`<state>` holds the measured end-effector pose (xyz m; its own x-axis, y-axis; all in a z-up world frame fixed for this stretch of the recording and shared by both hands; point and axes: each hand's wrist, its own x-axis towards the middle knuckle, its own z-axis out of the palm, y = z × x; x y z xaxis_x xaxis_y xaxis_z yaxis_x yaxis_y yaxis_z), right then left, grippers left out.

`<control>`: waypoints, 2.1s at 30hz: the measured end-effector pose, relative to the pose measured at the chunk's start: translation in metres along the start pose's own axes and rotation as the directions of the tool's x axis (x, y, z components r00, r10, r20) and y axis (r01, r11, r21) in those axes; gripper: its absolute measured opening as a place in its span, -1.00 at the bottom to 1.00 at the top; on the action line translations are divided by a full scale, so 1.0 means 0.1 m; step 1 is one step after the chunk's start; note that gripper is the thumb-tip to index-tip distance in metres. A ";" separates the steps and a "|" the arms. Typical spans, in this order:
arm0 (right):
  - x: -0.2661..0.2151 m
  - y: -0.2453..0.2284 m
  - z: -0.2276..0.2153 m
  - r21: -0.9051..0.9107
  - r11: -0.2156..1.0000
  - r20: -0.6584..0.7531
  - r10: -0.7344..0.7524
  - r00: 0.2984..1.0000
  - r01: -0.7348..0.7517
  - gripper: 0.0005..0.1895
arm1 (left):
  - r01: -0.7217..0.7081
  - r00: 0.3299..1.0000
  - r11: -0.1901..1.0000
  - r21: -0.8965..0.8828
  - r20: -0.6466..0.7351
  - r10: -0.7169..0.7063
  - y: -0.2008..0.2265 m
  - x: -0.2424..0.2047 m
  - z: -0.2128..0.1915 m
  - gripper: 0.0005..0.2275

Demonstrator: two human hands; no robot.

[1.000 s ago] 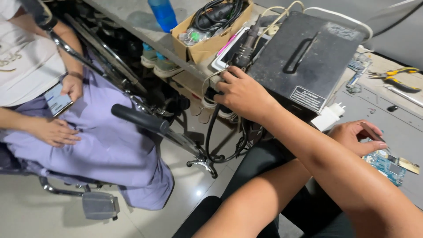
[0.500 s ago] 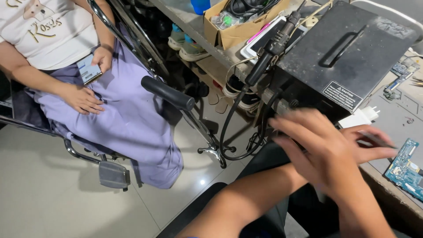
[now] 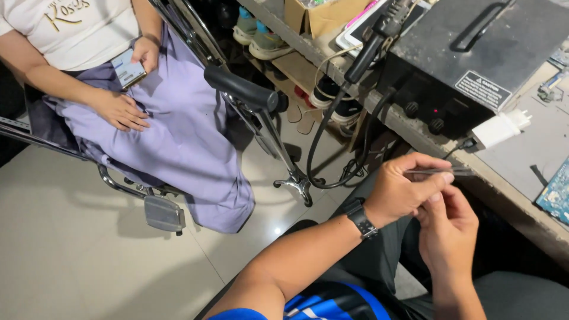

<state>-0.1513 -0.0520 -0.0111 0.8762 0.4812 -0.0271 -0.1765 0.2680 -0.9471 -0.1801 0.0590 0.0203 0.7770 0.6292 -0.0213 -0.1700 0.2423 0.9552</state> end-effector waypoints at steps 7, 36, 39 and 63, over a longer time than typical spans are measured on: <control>0.06 0.00 0.20 0.105 0.991 -0.010 -0.078 0.997 0.078 -0.80 | -0.107 0.992 0.994 0.018 -0.068 0.108 0.08 -0.12 -0.22 -0.82; 0.18 -0.21 0.56 -0.104 0.985 0.315 -0.096 0.944 0.135 -0.82 | 0.031 0.978 0.984 -0.175 0.207 0.006 0.18 -0.17 -1.05 -0.77; 0.18 -0.31 0.45 -0.152 0.982 0.445 -0.034 0.895 0.113 -0.88 | 0.114 0.937 0.984 -0.135 0.343 -0.061 0.09 -0.09 -1.20 -0.75; 0.19 -0.16 0.34 -0.329 0.869 0.312 -0.269 0.911 0.370 -0.83 | -0.340 0.940 0.805 0.487 0.136 0.314 0.28 -0.15 -0.83 -0.88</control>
<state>-0.1471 -0.0186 0.0140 0.7057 0.6268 0.3303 0.3181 0.1361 -0.9382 -0.2466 0.1174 0.0234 0.7587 0.5672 0.3202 -0.1057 -0.3780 0.9198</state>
